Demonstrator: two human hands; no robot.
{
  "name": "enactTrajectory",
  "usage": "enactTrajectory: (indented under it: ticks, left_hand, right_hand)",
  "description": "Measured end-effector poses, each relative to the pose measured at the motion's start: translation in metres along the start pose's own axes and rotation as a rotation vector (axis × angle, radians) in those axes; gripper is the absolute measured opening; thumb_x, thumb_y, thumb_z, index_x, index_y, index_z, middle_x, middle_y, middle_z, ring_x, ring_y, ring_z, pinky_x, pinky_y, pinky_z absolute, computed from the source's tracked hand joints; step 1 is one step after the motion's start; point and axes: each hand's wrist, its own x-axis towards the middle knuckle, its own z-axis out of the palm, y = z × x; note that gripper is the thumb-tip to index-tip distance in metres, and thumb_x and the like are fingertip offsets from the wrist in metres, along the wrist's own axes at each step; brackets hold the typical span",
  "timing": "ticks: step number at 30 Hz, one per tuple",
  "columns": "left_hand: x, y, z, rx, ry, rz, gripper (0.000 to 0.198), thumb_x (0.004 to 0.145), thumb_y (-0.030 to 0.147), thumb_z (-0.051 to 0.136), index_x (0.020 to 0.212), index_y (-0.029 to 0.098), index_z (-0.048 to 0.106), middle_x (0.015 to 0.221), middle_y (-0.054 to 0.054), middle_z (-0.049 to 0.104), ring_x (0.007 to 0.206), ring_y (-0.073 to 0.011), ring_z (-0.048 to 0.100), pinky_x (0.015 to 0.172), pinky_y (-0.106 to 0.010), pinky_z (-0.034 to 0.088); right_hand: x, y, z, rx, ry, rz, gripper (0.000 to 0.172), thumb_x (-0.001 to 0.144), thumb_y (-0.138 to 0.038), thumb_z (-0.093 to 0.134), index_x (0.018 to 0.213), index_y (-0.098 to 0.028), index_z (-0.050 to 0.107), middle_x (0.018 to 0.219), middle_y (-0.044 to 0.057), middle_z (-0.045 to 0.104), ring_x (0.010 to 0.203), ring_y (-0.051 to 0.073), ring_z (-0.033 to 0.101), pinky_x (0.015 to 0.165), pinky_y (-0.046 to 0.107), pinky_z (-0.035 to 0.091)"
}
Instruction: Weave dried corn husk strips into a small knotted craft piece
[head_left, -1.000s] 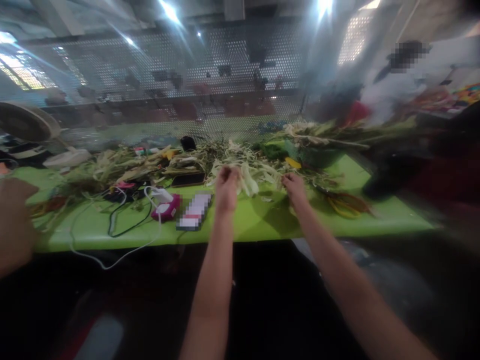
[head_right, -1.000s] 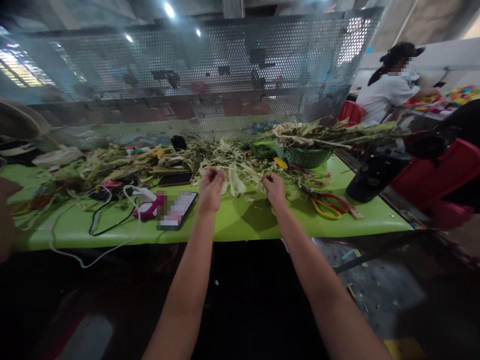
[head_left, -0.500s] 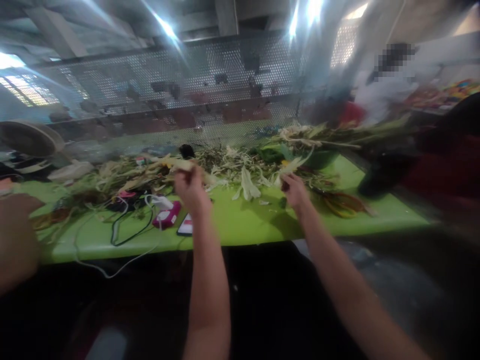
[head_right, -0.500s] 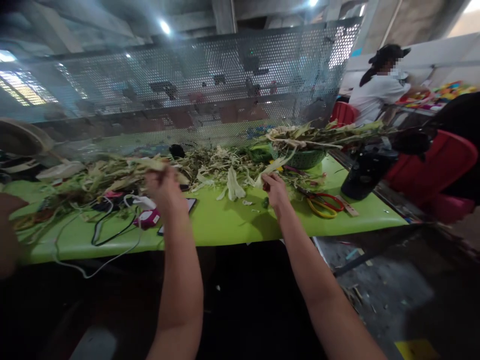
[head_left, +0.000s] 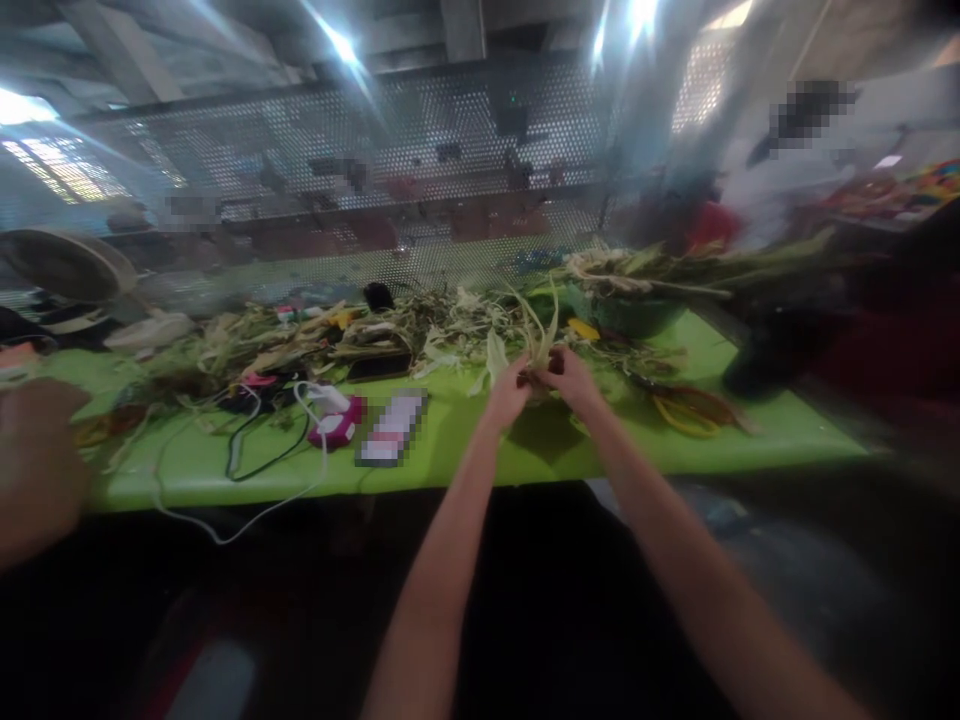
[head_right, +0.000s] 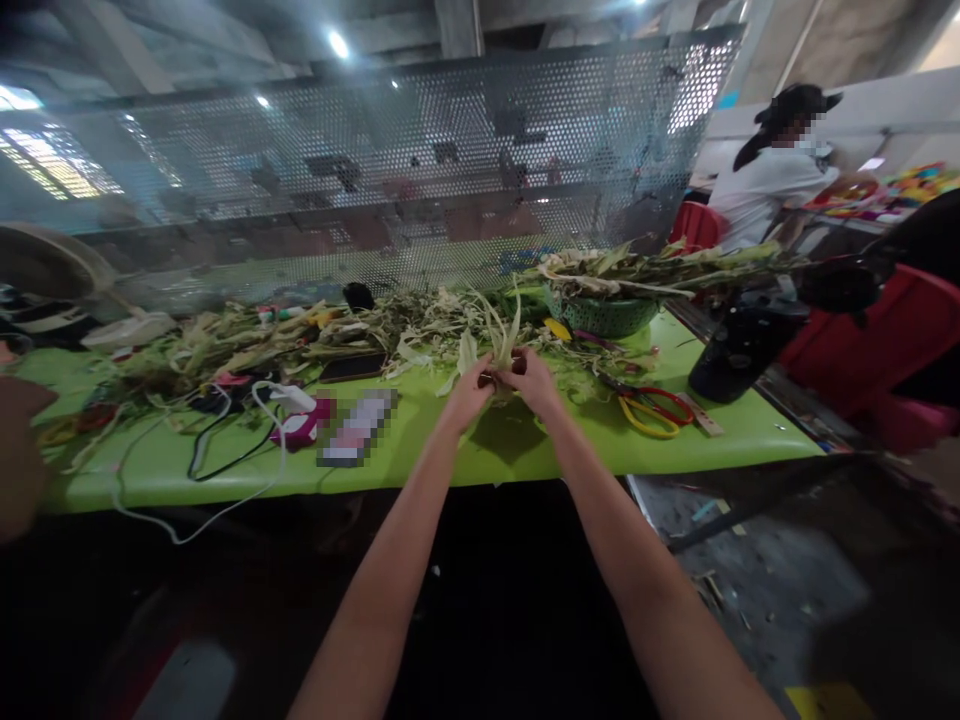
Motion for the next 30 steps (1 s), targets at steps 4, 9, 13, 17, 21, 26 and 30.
enactTrajectory:
  ticks: [4, 9, 13, 17, 21, 26, 30]
  left_hand:
    - [-0.001, 0.001, -0.006, 0.069, -0.084, -0.011, 0.063, 0.069, 0.005, 0.056, 0.131, 0.019, 0.059, 0.094, -0.005, 0.068, 0.079, -0.0149, 0.060, 0.083, -0.031, 0.049]
    - [0.007, 0.001, -0.030, 0.360, 0.361, -0.183, 0.036, 0.075, 0.015, 0.060, 0.111, 0.016, 0.065, 0.087, -0.006, 0.067, 0.083, -0.0185, 0.063, 0.083, -0.033, 0.047]
    - [0.010, 0.001, -0.035, 0.514, 0.467, -0.303, 0.018, 0.072, 0.030, 0.071, 0.082, 0.018, 0.061, 0.096, -0.016, 0.068, 0.108, -0.0323, 0.061, 0.093, -0.043, 0.042]
    - [0.009, 0.002, -0.028, 0.586, 0.437, -0.405, 0.024, 0.064, 0.021, 0.076, 0.082, 0.018, 0.060, 0.104, -0.021, 0.069, 0.121, -0.0390, 0.056, 0.103, -0.052, 0.034]
    - [0.008, 0.003, -0.029, 0.475, 0.411, -0.394, 0.035, 0.064, 0.012, 0.073, 0.098, 0.016, 0.065, 0.094, -0.017, 0.071, 0.107, -0.0360, 0.064, 0.097, -0.050, 0.039]
    - [0.007, 0.002, -0.029, 0.254, 0.313, -0.301, 0.033, 0.078, 0.022, 0.065, 0.110, 0.015, 0.067, 0.093, -0.008, 0.073, 0.084, -0.0201, 0.067, 0.082, -0.035, 0.050]
    - [0.003, 0.003, -0.025, -0.087, 0.278, -0.212, 0.031, 0.075, 0.025, 0.069, 0.105, 0.015, 0.068, 0.098, -0.007, 0.072, 0.083, -0.0149, 0.064, 0.082, -0.030, 0.051]
  right_hand:
    - [0.001, 0.003, -0.001, -0.029, 0.012, -0.008, 0.033, 0.057, -0.037, 0.076, 0.080, -0.018, 0.062, 0.074, 0.001, 0.066, 0.075, 0.019, 0.059, 0.072, 0.031, 0.046]
    - [0.004, 0.003, -0.003, 0.029, 0.111, -0.024, 0.032, 0.063, -0.041, 0.068, 0.086, -0.020, 0.058, 0.080, 0.002, 0.067, 0.081, 0.019, 0.059, 0.074, 0.031, 0.045]
    - [0.002, 0.001, -0.003, 0.096, 0.107, 0.001, 0.034, 0.066, -0.040, 0.065, 0.091, -0.021, 0.055, 0.074, 0.001, 0.066, 0.073, 0.019, 0.061, 0.066, 0.029, 0.046]
    - [0.001, 0.002, -0.005, 0.139, 0.107, 0.024, 0.027, 0.065, -0.036, 0.061, 0.087, -0.021, 0.056, 0.069, -0.002, 0.060, 0.064, 0.015, 0.058, 0.062, 0.028, 0.046]
    - [0.002, 0.004, -0.007, 0.129, 0.128, 0.050, 0.023, 0.063, -0.037, 0.063, 0.080, -0.022, 0.059, 0.062, -0.004, 0.050, 0.051, 0.010, 0.041, 0.049, 0.024, 0.036]
    - [0.002, 0.000, -0.005, 0.096, 0.158, 0.097, 0.035, 0.061, -0.048, 0.071, 0.081, -0.021, 0.063, 0.055, -0.008, 0.041, 0.046, 0.008, 0.028, 0.043, 0.023, 0.025]
    - [-0.003, -0.006, -0.003, 0.064, 0.130, 0.120, 0.042, 0.061, -0.053, 0.074, 0.083, -0.019, 0.066, 0.051, -0.009, 0.036, 0.046, 0.008, 0.029, 0.043, 0.023, 0.022]
